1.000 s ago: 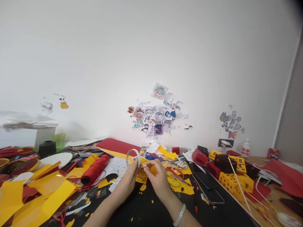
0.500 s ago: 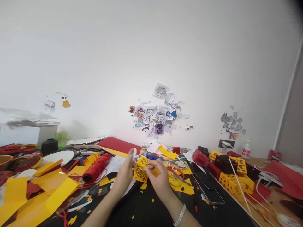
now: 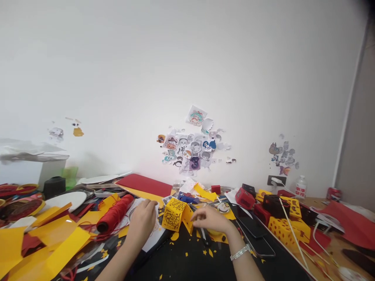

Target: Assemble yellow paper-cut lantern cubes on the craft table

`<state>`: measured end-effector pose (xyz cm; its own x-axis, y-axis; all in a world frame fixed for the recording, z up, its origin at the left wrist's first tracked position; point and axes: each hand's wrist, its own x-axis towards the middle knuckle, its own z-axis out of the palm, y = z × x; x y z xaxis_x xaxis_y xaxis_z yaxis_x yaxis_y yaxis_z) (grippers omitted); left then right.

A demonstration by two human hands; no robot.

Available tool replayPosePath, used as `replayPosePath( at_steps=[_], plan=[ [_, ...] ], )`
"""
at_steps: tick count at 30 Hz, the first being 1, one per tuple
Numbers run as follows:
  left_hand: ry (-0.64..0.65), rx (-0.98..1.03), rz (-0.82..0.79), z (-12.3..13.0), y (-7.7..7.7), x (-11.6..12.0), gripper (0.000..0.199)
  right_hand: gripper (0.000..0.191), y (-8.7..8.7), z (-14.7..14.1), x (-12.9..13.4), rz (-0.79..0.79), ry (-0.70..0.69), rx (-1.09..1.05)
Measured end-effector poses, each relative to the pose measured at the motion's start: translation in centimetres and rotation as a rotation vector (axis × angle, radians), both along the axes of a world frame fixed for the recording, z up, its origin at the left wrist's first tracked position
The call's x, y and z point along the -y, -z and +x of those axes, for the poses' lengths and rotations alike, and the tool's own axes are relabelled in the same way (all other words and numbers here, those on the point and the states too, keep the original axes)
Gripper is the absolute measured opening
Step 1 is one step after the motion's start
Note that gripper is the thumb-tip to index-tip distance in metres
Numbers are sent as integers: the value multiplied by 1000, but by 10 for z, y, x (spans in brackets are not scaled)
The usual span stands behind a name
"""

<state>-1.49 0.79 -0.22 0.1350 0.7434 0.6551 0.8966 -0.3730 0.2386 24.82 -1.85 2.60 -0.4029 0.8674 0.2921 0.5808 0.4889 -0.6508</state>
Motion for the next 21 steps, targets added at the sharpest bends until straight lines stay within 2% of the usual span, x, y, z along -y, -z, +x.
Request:
replayPosePath(
  at_steps=[4,10,15,21],
  plan=[
    [120,-86,-26,23,-8,25,34,17,8,-10,-2,61,37,57],
    [306,-126,-318,60,-3,55,31,37,19,-18,-14,27,102,1],
    [334,-157,-504,65,7,53,30,13,24,-15,-19,77,234,-43],
    [288,-113,-521,63,10,45,37,4,29,-24,-25,-92,175,-282]
  ],
)
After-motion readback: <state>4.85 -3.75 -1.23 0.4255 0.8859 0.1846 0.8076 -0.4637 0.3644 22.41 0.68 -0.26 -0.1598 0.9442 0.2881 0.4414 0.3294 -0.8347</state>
